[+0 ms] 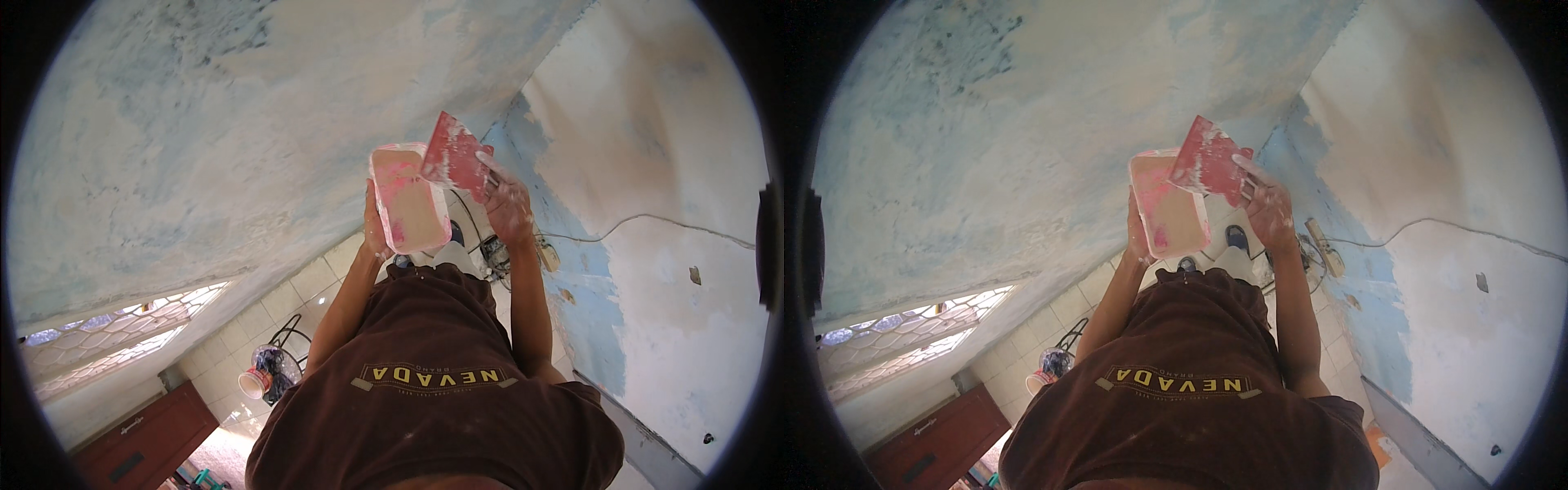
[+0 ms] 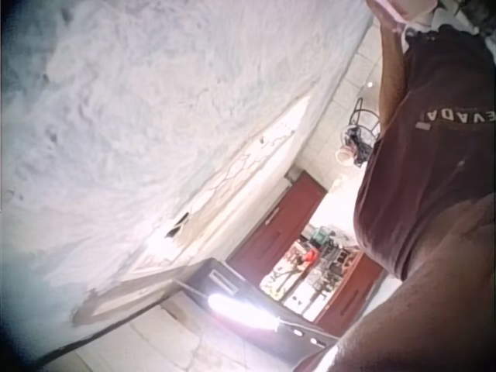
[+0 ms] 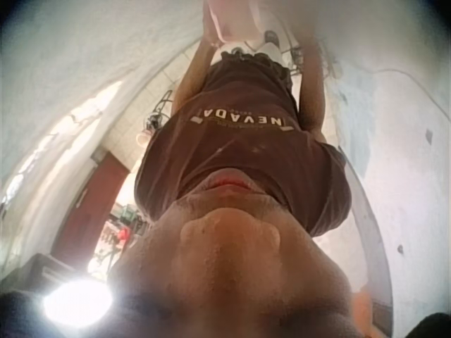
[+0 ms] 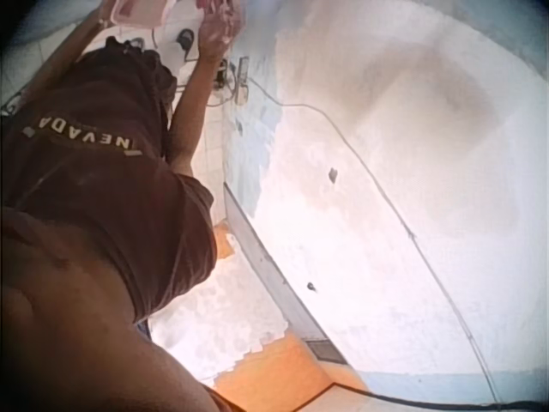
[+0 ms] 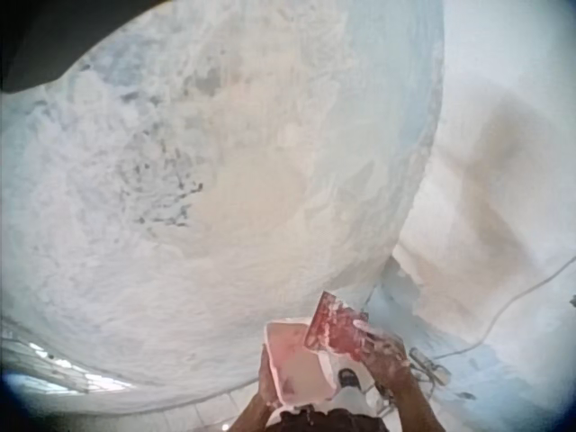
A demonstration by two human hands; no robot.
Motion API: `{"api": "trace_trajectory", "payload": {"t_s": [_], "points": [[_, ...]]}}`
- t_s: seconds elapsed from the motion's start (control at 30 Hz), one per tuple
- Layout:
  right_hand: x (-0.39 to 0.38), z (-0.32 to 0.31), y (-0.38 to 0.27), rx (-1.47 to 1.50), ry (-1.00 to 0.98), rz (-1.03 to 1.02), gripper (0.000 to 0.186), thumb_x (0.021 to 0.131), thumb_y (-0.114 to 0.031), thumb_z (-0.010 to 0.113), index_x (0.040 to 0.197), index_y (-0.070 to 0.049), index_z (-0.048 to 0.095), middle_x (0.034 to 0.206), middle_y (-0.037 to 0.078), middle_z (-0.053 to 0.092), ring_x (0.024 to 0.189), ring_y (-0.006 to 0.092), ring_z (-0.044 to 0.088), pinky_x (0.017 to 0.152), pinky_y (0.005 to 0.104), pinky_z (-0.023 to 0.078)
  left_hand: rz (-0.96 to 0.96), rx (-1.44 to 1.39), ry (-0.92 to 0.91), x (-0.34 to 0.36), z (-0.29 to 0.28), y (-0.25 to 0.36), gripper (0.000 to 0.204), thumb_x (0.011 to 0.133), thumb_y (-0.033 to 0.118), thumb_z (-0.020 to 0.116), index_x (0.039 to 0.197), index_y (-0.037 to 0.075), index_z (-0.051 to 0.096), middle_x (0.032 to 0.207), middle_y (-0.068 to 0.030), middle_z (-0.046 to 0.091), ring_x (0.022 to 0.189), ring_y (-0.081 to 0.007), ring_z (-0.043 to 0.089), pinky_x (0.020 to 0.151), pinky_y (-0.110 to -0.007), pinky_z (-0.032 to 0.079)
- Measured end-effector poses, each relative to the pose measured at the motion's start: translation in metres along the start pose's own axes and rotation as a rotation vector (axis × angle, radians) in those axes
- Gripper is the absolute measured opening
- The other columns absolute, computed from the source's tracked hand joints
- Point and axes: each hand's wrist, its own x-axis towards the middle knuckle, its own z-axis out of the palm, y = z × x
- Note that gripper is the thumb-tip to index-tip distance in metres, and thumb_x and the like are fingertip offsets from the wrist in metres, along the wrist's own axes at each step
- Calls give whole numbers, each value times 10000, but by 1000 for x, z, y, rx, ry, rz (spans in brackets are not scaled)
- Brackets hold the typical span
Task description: The person applies plaster to the wall and ceiling around a window frame using a putty knife, frequently loading the knife with material from a plastic container.
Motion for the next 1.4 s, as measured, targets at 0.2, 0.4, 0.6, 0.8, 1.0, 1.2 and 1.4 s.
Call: {"api": "trace_trajectory", "payload": {"t_s": [0.2, 0.4, 0.6, 0.8, 1.0, 1.2, 1.4], "points": [[3, -9, 16, -93, 239, 44, 467, 949, -10, 653, 1400, -15, 530, 1271, 84, 604, 1112, 169, 609, 1000, 309, 504, 26, 43, -19, -2, 10, -2, 850, 999, 739, 370, 1517, 68, 429, 1432, -132, 568, 1250, -284, 608, 1056, -473, 527], [17, 3, 24, -457, 345, 29, 323, 964, -24, 684, 1274, -20, 590, 1210, 57, 631, 1106, 138, 604, 976, 293, 497, 10, 111, -14, -4, 11, -7, 810, 1022, 709, 347, 1537, 86, 406, 1454, -124, 553, 1291, -273, 576, 1090, -465, 494], [21, 11, 19, -653, 292, 23, 329, 973, -78, 702, 1284, -26, 611, 1095, 70, 683, 1003, 111, 623, 896, 265, 504, 38, 98, 26, -6, 11, -11, 829, 1030, 712, 311, 1530, 59, 417, 1444, -144, 556, 1272, -270, 592, 1067, -449, 521], [21, 17, 15, -664, 284, 41, 308, 949, -78, 737, 1229, -15, 628, 1121, 60, 674, 1003, 130, 635, 873, 269, 513, 47, 85, 17, -8, 10, -11, 812, 1036, 697, 325, 1534, 61, 413, 1445, -144, 556, 1274, -269, 592, 1067, -445, 521], [19, 16, 17, -904, 282, -52, 331, 937, -161, 763, 1208, -17, 640, 1060, 85, 688, 950, 130, 641, 836, 292, 521, 67, 147, 25, -13, 9, -12, 810, 1042, 687, 319, 1541, 54, 401, 1465, -144, 542, 1296, -271, 578, 1098, -443, 496], [23, 17, 20, -984, 338, -157, 362, 925, -205, 780, 1203, -15, 647, 968, 87, 715, 860, 130, 649, 774, 307, 521, 65, 207, 25, -23, 4, -16, 782, 1049, 670, 317, 1536, 65, 412, 1470, -133, 544, 1315, -279, 563, 1129, -453, 460], [34, 13, 27, -992, 406, -281, 380, 919, -198, 783, 1216, -7, 643, 988, 123, 725, 859, 173, 674, 781, 316, 530, 43, 234, -9, -36, -9, -29, 775, 1058, 648, 333, 1556, 56, 384, 1502, -147, 515, 1327, -268, 562, 1124, -435, 476]]}}
